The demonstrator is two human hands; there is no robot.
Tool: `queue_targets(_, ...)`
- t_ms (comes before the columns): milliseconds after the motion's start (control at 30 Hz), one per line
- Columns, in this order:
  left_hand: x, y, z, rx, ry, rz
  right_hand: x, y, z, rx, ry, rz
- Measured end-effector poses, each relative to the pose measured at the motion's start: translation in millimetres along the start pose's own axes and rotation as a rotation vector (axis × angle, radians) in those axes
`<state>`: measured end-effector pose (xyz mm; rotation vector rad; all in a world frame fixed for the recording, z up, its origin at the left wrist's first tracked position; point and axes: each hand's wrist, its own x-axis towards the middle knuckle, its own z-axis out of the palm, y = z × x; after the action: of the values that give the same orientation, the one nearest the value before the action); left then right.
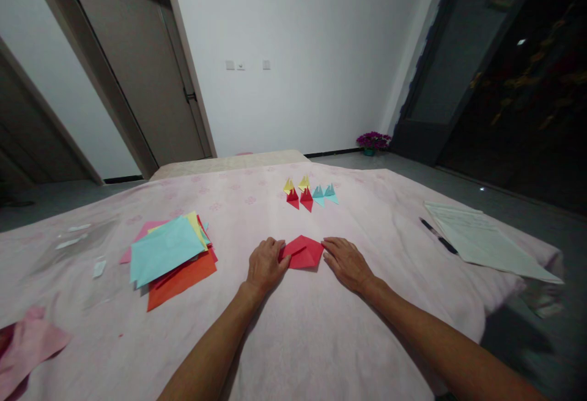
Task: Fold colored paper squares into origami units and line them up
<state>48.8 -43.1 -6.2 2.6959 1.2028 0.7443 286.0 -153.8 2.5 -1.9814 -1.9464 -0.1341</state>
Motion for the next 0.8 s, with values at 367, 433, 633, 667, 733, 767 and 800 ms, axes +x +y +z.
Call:
queue_targets(367, -1.5, 2.3, 1.2, -0.117, 0.044, -0.088, -0.8, 1.3, -0.6, 0.042, 0.018, -0.009)
queue_targets(433, -0.2, -0.5, 1.6, -0.192, 0.063, -0.173, -1.2, 1.3, -0.7, 0.046, 0.022, -0.014)
queue_targets(633, 2.4, 0.2, -4.2, -0.478, 0.197, -0.434, -3.4, 3.0, -1.7, 0.121, 0.014, -0.047)
queue_targets(667, 2.1, 2.4, -5.7, -0.511, 0.207, -0.461, -3.0, 3.5, -1.7, 0.185, 0.022, -0.042)
queue_targets(733, 0.7, 8.2, -8.4, -0.561, 0.218, -0.499, -0.1, 3.3, -1.8, 0.386, 0.047, 0.023)
queue_targets(767, -0.3, 11.5, -9.5, -0.58, 0.223, -0.512, 2.5, 2.2, -2.1, 0.527, 0.062, 0.095)
queue_targets(800, -1.4, 14.8, -10.3, -0.591, 0.231, -0.52, 5.7, 0.3, -2.5, 0.686, 0.072, 0.194)
